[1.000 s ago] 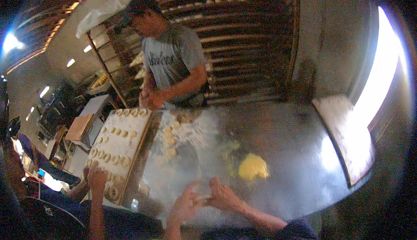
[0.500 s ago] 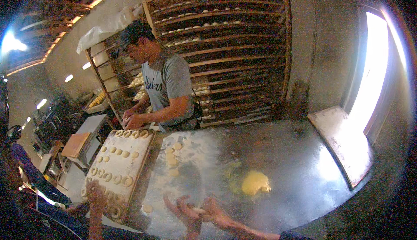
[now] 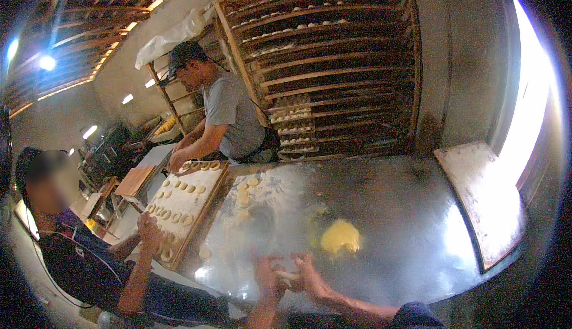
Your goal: The person pours water into a dough mixer, scrapes dough from the bowl, and then shapes small dough pieces into rings by hand on a floured table. The shaped dough rings are placed onto a wooden tray alongside other workers.
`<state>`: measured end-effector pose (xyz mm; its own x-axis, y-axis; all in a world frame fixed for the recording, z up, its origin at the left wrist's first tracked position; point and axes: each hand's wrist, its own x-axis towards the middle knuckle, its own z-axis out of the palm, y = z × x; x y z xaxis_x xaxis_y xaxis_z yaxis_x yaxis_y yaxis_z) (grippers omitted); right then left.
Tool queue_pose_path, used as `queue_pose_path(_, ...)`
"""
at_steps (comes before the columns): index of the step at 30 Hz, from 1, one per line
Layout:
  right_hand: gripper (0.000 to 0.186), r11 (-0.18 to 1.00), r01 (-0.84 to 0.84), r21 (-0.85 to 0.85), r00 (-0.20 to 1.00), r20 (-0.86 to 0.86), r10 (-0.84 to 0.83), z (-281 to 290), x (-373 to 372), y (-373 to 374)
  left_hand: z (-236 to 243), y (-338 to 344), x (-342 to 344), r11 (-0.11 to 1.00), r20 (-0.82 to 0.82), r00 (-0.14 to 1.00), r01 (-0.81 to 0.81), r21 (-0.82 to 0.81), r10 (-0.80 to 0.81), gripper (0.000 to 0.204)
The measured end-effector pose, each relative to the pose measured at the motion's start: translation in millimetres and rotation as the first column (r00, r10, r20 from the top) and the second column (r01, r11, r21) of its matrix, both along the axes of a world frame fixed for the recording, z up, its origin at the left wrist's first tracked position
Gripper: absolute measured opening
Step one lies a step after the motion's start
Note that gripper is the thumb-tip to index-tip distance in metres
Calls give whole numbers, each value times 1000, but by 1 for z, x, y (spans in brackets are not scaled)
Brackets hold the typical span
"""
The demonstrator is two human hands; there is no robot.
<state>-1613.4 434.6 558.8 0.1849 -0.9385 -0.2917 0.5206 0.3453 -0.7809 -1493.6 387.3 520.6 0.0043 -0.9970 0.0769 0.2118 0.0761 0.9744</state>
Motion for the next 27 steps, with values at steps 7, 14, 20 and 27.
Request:
queue_pose_path(7,75,984,-80,-160,996,24,85,-10,-20,16,0,6,-12,987,209,976,-24,-158,58,51)
queue_pose_path(14,75,940,-169,-297,983,-113,141,-8,-30,18,12,22,-17,788,314,929,41,-614,197,52)
queue_pose_path(20,74,968,-195,-158,968,-191,164,11,-35,23,29,30,-26,929,227,972,33,-367,55,53)
queue_pose_path(27,68,958,-169,-232,967,-226,116,25,-39,26,21,19,-30,987,-87,990,99,-129,-110,53)
